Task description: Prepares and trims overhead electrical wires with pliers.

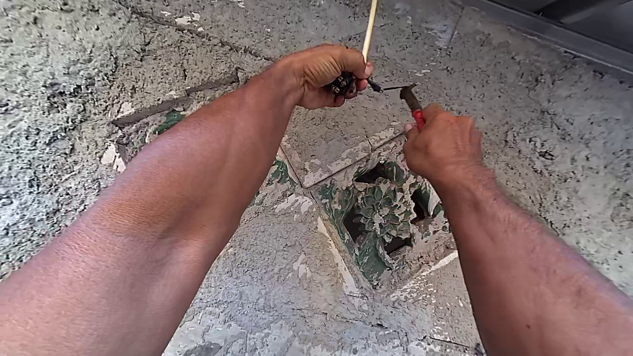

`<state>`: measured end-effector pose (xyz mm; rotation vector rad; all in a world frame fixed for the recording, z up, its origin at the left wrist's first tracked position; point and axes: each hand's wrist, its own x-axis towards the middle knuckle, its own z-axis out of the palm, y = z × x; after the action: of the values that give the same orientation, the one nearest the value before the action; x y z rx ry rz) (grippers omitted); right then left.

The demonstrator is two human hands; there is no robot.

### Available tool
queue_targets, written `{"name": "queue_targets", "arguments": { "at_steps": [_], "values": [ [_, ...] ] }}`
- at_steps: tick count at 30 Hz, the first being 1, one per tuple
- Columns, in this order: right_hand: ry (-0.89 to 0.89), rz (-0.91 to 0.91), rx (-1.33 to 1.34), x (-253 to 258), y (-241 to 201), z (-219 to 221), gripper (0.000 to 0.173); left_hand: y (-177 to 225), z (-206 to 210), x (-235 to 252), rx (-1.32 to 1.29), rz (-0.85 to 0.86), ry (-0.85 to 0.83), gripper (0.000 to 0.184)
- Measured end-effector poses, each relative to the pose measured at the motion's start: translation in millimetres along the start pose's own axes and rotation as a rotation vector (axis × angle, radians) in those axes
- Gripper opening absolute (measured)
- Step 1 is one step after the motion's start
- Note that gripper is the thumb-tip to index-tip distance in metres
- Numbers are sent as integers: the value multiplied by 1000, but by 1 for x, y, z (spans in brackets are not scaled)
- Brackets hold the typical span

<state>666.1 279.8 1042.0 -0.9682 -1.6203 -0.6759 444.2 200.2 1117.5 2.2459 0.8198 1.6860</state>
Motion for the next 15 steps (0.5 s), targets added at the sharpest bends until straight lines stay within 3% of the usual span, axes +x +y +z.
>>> {"name": "queue_targets", "arguments": {
  "at_steps": [7, 15],
  "values": [
    [178, -74, 111, 19, -9, -42, 40, 7, 8, 7, 81, -8, -16, 9],
    [279, -204, 146, 4, -18, -63, 35, 18, 10, 12, 246, -18, 1, 7]
  ]
}}
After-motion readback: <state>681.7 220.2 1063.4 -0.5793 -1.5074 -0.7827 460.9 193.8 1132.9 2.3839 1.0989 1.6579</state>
